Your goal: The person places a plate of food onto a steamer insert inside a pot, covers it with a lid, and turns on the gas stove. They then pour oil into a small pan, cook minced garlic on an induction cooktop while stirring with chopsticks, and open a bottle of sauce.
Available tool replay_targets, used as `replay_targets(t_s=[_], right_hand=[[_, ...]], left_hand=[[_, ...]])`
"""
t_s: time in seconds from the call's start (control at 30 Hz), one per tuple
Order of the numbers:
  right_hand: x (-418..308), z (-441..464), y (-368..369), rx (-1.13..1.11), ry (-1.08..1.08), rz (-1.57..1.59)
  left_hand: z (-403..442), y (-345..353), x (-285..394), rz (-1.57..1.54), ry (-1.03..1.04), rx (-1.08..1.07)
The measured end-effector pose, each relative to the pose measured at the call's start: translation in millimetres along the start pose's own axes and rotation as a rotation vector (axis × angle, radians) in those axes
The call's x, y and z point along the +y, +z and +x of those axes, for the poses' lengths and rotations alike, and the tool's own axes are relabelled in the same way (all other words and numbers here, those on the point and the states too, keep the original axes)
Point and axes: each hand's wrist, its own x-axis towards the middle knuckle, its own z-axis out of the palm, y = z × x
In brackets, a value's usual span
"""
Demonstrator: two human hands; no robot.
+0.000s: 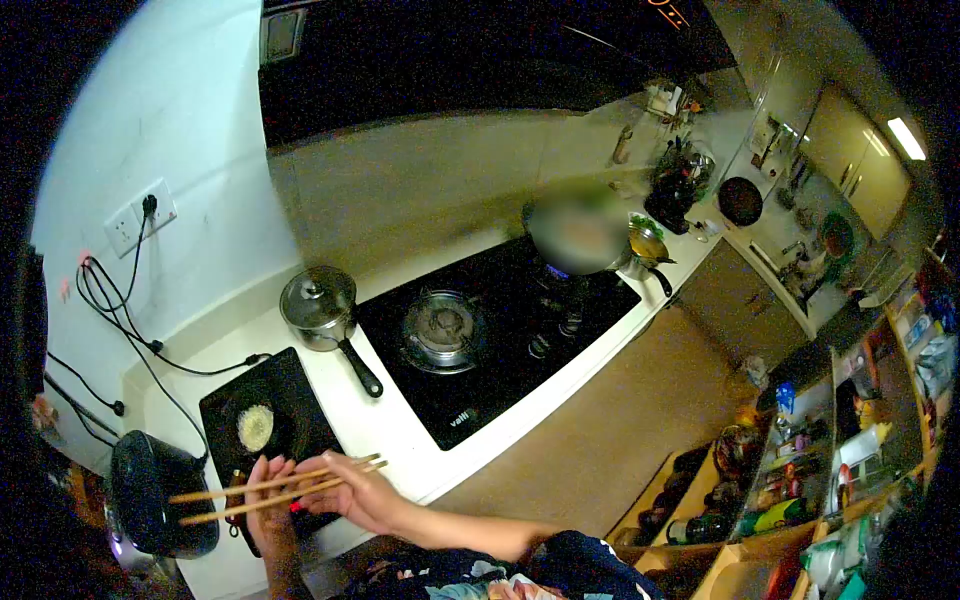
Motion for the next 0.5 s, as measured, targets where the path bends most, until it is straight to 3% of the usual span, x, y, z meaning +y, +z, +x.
replay_targets(t_s=[0.07, 0.17, 0.3, 0.4, 0.5], right_hand=[[15.9, -1.8, -2.8, -0.023, 0.115, -0.024], [17.3, -7.5, -10.8, -0.056, 0.221, -0.065], [-21.1, -20.3, -32.8, -0.050, 0.202, -0.348], [-78.1, -34.4, -59.3, 0.310, 0.226, -0.735], [-142.6, -57.7, -106.5, 0.615, -0.044, -0.821]], left_hand=[[2.9, 12.7, 0.3, -0.103, 0.013, -0.100], [6.8, 11.3, -16.4, -0.391, -0.039, -0.080], [7.0, 15.5, -19.6, -0.494, -0.089, 0.061], [6.3, 16.7, -13.3, -0.463, -0.094, 0.218], [6.5, 17.0, -8.1, -0.415, -0.019, 0.290]])
